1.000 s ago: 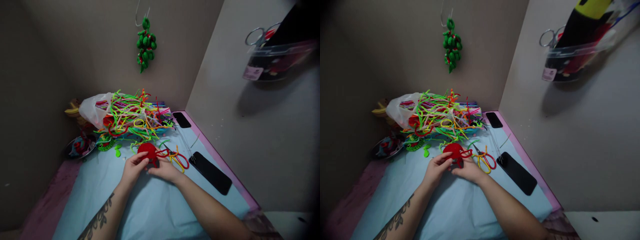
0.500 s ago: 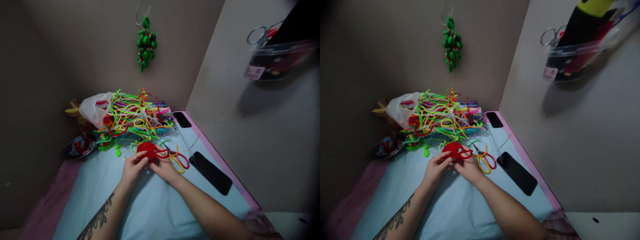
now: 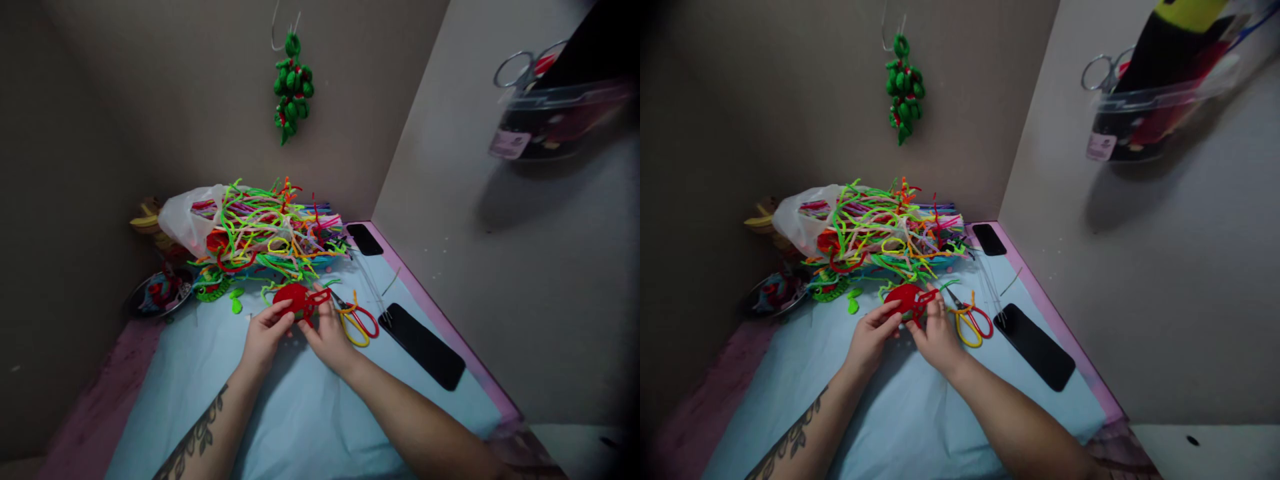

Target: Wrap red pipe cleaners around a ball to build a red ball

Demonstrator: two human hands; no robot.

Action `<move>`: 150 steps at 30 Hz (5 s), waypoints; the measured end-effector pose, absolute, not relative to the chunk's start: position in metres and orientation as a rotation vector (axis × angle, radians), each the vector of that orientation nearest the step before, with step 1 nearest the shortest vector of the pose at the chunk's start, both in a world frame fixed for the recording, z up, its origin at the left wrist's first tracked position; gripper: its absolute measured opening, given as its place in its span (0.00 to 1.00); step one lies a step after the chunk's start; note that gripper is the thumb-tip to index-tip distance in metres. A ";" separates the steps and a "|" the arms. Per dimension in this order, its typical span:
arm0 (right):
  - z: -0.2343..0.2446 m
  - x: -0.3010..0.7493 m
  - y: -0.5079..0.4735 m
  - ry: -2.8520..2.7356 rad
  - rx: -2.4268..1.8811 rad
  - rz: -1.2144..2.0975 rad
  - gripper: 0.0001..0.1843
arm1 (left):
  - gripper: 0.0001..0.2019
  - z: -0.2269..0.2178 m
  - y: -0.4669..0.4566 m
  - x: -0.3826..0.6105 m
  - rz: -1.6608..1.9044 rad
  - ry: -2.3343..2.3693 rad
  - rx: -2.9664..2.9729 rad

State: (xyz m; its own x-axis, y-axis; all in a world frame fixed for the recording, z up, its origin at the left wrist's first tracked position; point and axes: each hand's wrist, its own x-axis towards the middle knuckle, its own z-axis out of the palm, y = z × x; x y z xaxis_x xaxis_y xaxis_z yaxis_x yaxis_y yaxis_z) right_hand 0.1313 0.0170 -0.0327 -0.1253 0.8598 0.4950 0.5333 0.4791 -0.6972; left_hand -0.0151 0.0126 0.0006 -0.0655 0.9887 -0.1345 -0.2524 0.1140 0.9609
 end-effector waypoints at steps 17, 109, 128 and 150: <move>-0.015 0.128 0.003 -1.941 -0.808 0.384 0.09 | 0.19 -0.009 0.013 -0.014 1.333 1.125 0.868; -0.002 0.136 0.007 -2.035 -0.704 0.877 0.10 | 0.18 -0.017 0.014 -0.016 1.341 1.312 1.158; 0.001 0.167 0.037 -1.226 -0.887 1.270 0.25 | 0.23 -0.017 0.019 -0.019 1.351 1.274 0.934; -0.021 0.138 0.028 -1.289 -1.066 1.041 0.08 | 0.16 -0.006 0.007 -0.010 1.254 1.114 1.070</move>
